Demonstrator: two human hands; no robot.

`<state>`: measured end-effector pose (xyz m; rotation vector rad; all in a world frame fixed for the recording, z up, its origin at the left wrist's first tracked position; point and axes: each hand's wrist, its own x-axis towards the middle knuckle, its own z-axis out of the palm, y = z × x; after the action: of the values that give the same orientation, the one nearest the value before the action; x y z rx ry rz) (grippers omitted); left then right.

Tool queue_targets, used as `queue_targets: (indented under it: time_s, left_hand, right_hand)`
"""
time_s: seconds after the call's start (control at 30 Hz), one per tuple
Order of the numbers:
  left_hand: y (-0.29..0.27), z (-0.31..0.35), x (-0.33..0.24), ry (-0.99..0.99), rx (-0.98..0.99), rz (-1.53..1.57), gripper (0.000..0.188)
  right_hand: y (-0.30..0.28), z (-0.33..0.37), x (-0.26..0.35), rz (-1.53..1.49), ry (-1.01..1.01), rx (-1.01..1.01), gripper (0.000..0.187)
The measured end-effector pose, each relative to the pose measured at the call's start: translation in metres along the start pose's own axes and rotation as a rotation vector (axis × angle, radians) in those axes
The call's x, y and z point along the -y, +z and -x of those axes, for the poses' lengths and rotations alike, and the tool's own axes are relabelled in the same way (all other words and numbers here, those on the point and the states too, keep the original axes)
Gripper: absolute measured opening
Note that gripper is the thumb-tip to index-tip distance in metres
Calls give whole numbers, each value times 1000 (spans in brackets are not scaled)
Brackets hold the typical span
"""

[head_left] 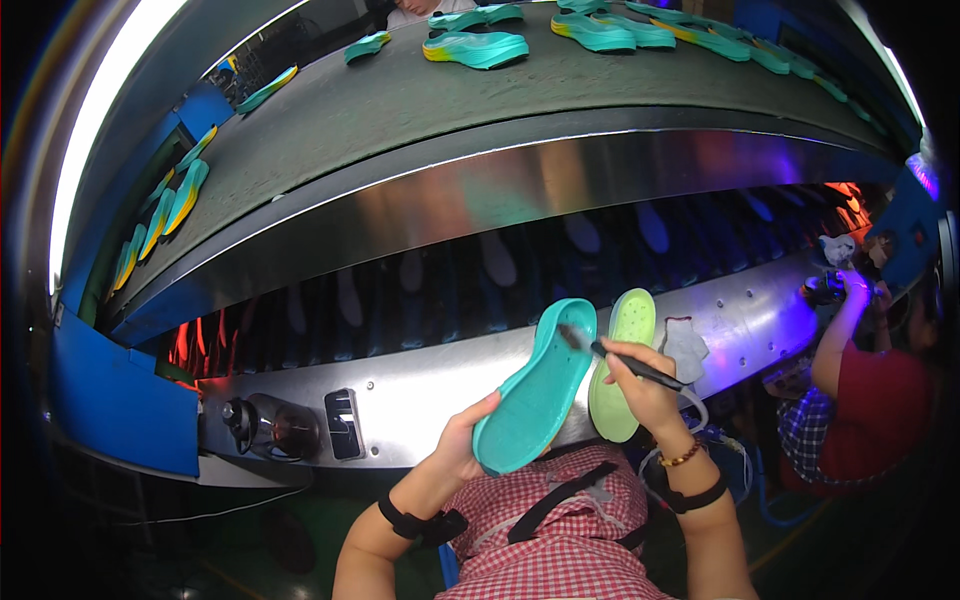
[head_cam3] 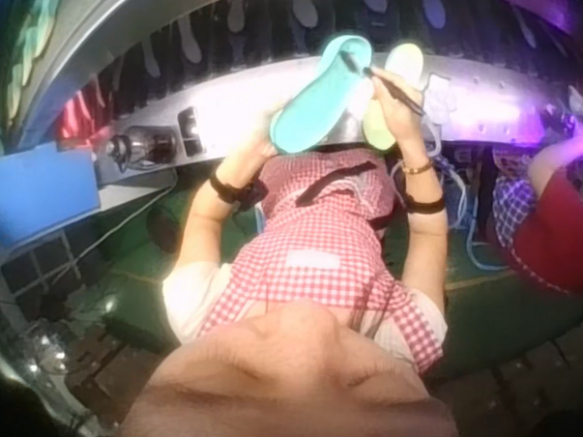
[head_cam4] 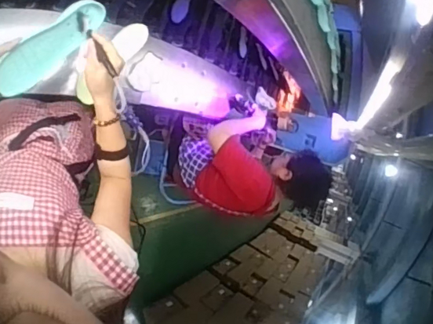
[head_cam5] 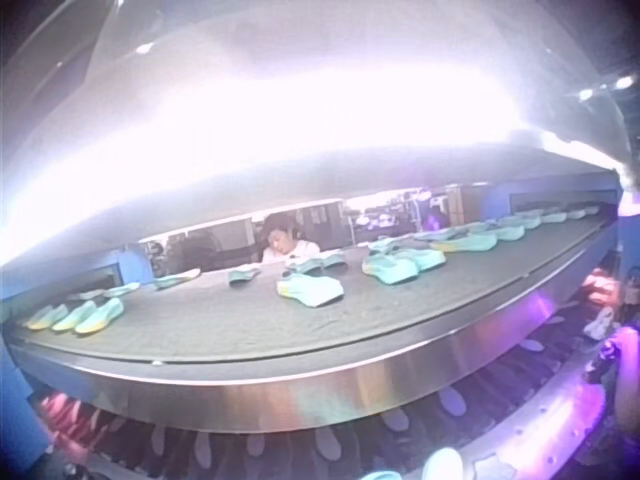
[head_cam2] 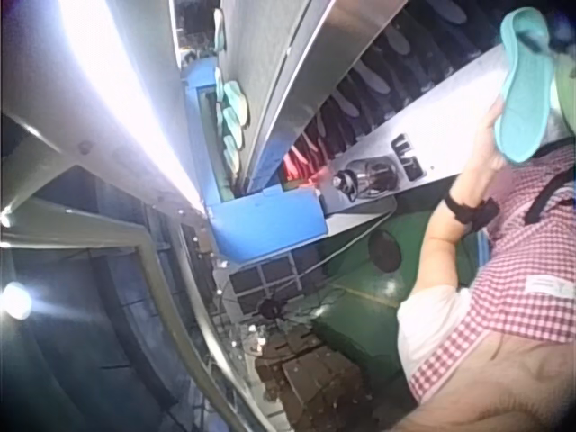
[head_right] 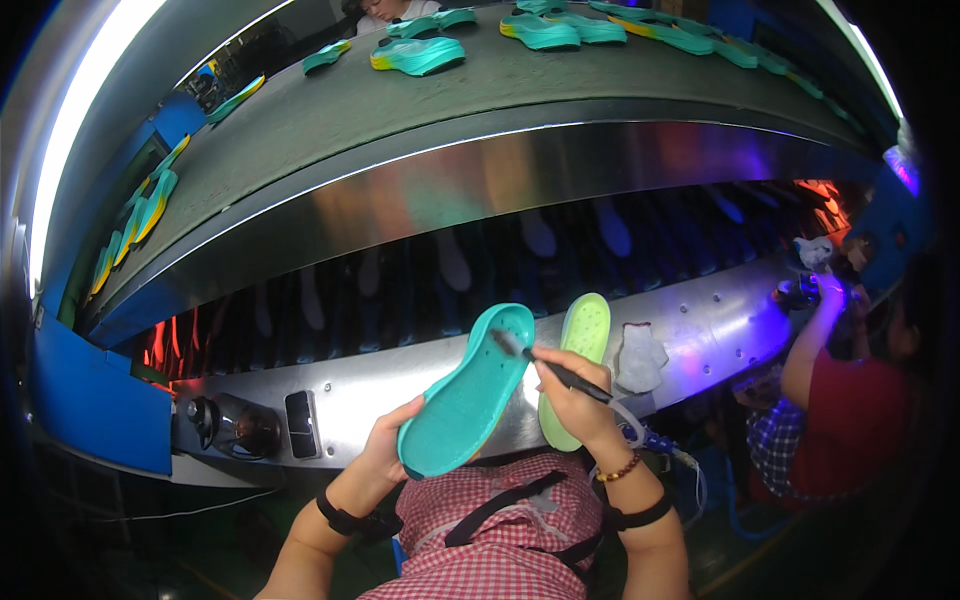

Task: The person is applying glue or a primer liquid to the bottom of teal-colored shoe soles using a brush, then placing them onto a moving conveyor belt.

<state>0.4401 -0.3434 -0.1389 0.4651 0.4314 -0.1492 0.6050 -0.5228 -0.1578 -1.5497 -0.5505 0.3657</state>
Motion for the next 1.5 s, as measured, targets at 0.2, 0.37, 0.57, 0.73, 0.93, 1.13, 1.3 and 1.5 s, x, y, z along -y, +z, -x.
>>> queue_targets:
  time_s: [0.2,0.37,0.57,0.73,0.93,1.13,1.3,1.5]
  left_hand:
    - [-17,-13,6,39,-17,0,57]
    - [3,26,-35,369,-83,-468,58]
    - [71,66,-153,837,124,-276,65]
    - [91,62,-278,1109,287,352,71]
    - [108,33,-307,1249,-355,-70,80]
    - [187,-75,-314,729,-470,-1652,52]
    - [218,-159,-287,476,-613,-2634,79]
    - [229,-127,-286,560,-764,-2724,36]
  right_hand:
    - [34,27,9,188,-253,74,23]
    - [-15,53,13,-759,137,497,25]
    - [-25,39,-12,-977,216,218,22]
    - [-23,35,-18,-935,274,177,23]
    - [-31,30,-57,-839,347,110,25]
    - [-40,30,-91,-715,370,215,29]
    - [-52,31,-93,-633,437,169,30]
    - [-60,43,-91,-627,426,80,31]
